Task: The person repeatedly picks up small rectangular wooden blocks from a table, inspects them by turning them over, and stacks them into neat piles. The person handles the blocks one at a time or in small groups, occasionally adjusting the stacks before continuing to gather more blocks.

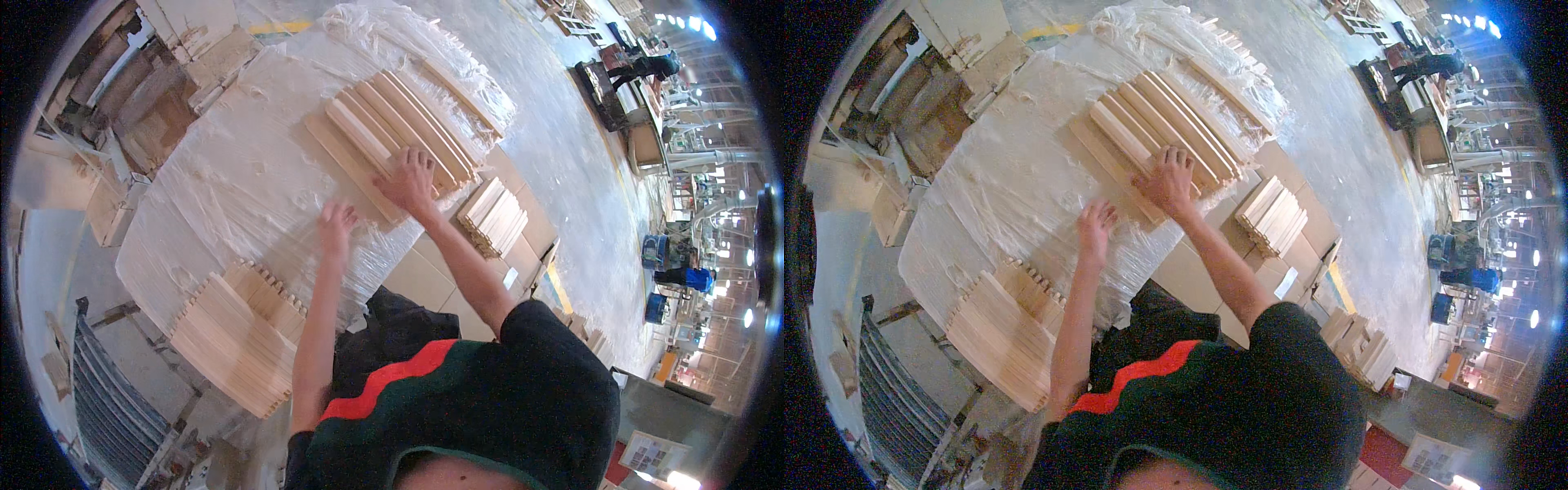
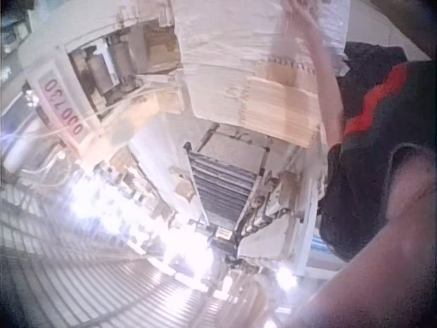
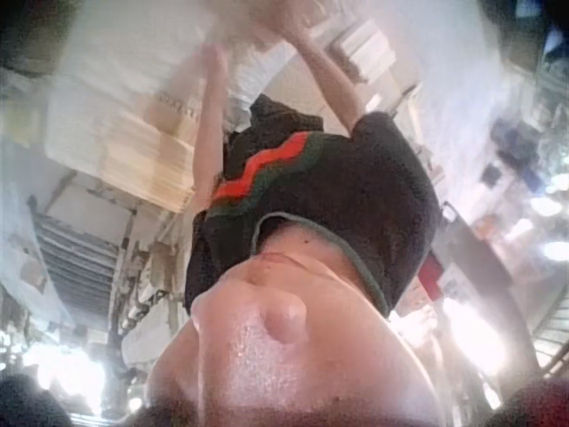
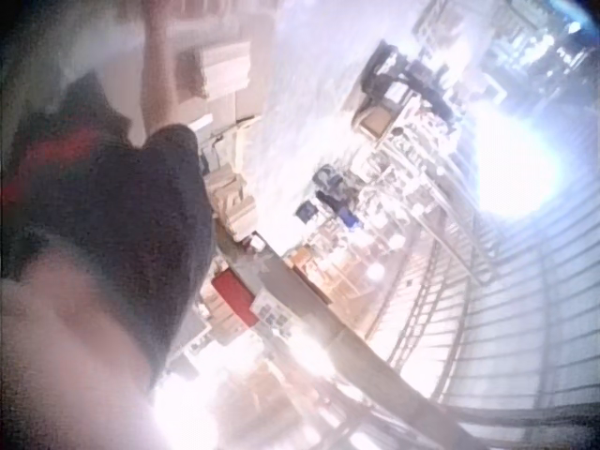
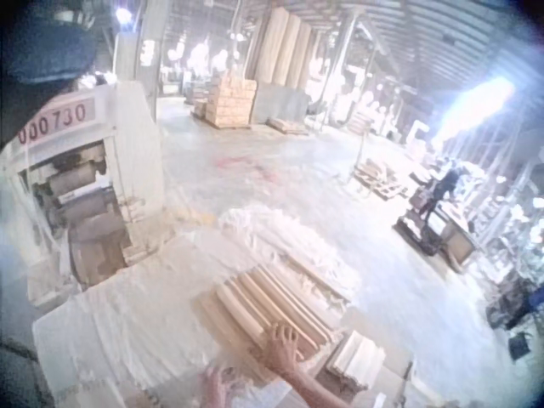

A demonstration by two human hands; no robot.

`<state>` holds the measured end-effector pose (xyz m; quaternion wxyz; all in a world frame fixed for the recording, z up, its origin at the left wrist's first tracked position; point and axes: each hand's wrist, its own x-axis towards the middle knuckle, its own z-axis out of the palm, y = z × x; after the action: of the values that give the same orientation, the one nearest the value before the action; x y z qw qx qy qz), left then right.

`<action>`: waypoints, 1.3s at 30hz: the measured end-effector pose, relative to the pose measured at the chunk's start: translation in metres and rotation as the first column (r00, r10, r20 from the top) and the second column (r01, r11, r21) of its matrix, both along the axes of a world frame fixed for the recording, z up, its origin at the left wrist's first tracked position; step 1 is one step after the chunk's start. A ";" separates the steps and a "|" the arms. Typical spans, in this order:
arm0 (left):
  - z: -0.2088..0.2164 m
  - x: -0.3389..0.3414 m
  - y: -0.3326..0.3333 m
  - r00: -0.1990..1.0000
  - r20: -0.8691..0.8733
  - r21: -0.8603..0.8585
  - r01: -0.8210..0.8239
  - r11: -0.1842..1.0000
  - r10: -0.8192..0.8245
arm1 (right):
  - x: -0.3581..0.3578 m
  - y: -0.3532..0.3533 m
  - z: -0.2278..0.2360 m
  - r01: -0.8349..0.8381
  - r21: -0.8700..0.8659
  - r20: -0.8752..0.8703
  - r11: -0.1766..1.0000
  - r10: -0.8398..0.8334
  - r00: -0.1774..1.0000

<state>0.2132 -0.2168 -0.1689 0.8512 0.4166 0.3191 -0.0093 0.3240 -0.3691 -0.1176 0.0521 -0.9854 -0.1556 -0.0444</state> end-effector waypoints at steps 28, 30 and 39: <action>-0.029 0.062 -0.009 0.993 -0.116 -0.082 -0.036 0.996 0.026 | 0.006 0.017 -0.036 0.192 0.296 0.030 0.936 -0.210 0.977; -0.030 0.058 -0.002 0.988 -0.156 -0.066 -0.007 0.998 -0.003 | -0.004 0.025 -0.031 0.172 0.388 -0.025 0.905 -0.177 0.984; -0.006 0.022 0.022 0.993 -0.098 0.144 0.084 0.986 -0.070 | -0.065 0.031 -0.031 0.308 0.671 -0.480 0.674 0.079 0.874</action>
<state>0.2356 -0.1944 -0.1745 0.8014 0.4896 0.3416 -0.0380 0.2588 -0.3385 -0.1490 0.4735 -0.8694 -0.0431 0.1348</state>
